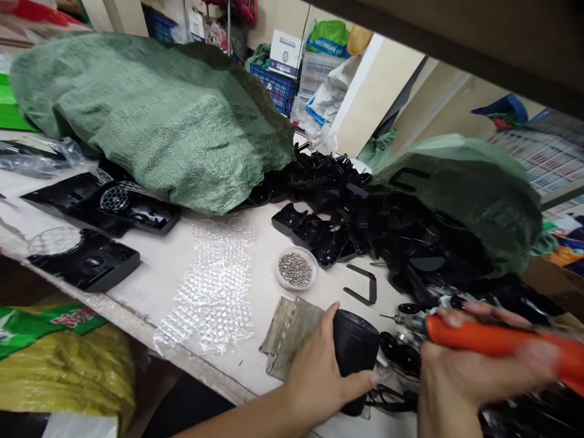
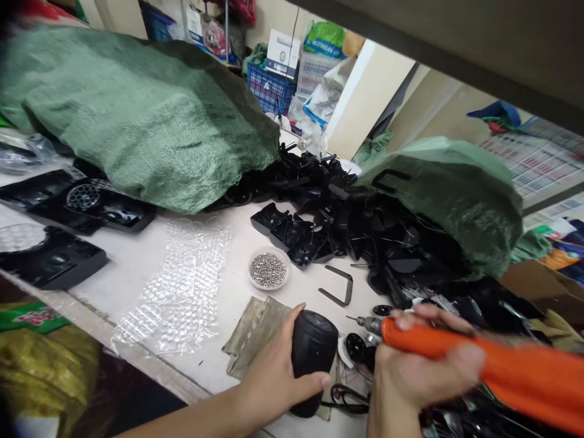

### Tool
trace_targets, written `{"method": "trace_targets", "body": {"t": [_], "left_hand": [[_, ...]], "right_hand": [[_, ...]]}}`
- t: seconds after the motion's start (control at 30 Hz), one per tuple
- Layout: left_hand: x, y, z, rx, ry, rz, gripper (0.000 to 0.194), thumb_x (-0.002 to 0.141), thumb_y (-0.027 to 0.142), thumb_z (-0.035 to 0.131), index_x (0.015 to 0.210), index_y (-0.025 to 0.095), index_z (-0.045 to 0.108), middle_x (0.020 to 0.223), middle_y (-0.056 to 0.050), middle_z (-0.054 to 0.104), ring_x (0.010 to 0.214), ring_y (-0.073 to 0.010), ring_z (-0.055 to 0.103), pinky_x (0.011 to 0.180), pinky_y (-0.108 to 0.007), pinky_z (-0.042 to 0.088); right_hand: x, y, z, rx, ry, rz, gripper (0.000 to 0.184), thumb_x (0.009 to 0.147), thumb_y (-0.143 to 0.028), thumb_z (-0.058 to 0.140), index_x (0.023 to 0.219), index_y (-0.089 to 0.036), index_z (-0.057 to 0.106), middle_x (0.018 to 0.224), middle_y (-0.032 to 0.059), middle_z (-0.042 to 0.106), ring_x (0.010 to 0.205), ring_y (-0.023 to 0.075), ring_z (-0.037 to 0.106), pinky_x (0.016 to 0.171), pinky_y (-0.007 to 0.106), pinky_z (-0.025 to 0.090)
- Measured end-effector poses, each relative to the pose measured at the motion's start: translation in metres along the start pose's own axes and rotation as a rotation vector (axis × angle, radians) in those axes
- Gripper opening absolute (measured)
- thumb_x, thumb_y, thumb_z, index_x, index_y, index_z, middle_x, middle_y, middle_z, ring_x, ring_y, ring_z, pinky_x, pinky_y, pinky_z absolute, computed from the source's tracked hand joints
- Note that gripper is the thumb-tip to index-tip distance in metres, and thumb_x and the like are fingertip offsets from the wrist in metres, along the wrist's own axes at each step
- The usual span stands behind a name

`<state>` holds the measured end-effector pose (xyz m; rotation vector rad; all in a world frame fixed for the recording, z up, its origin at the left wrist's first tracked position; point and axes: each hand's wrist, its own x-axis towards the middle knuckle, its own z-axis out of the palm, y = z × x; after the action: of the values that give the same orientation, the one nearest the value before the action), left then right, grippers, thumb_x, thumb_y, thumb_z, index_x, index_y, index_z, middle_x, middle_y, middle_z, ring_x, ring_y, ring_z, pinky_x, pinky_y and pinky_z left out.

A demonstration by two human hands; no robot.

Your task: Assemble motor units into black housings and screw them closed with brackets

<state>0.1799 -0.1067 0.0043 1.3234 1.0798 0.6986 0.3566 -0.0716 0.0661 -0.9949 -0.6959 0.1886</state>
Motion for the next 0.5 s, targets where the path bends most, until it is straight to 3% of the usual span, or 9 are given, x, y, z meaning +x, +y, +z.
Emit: {"method": "trace_targets", "body": {"t": [0.1, 0.27, 0.5], "left_hand": [[-0.008, 0.000, 0.005, 0.077, -0.013, 0.076, 0.101, 0.067, 0.045, 0.072, 0.147, 0.015, 0.018, 0.149, -0.016, 0.035, 0.134, -0.0323, 0.037, 0.111, -0.047, 0.030], [-0.012, -0.003, 0.007, 0.081, -0.013, 0.072, 0.100, 0.068, 0.045, 0.070, 0.147, 0.015, 0.016, 0.151, -0.015, 0.032, 0.136, -0.0310, 0.034, 0.112, -0.047, 0.028], [0.005, -0.010, 0.001, 0.150, 0.185, 0.096, 0.086, 0.078, 0.047, 0.059, 0.145, 0.013, 0.018, 0.153, -0.017, 0.023, 0.141, -0.0300, 0.019, 0.115, -0.050, 0.017]], "right_hand": [[0.018, 0.017, 0.007, -0.058, 0.006, -0.048, 0.033, 0.072, -0.048, 0.059, 0.081, -0.016, 0.054, 0.067, -0.0029, 0.058, 0.045, 0.0089, 0.048, 0.050, 0.027, 0.045], [0.033, 0.023, -0.003, -0.085, -0.101, 0.071, 0.040, 0.068, -0.043, 0.072, 0.090, -0.011, 0.059, 0.075, 0.0004, 0.064, 0.050, 0.0099, 0.057, 0.056, 0.027, 0.049], [0.027, 0.005, -0.010, 0.120, -0.119, 0.208, 0.045, 0.070, -0.053, 0.054, 0.090, -0.014, 0.063, 0.081, 0.0025, 0.066, 0.044, 0.0063, 0.049, 0.050, 0.026, 0.048]]}}
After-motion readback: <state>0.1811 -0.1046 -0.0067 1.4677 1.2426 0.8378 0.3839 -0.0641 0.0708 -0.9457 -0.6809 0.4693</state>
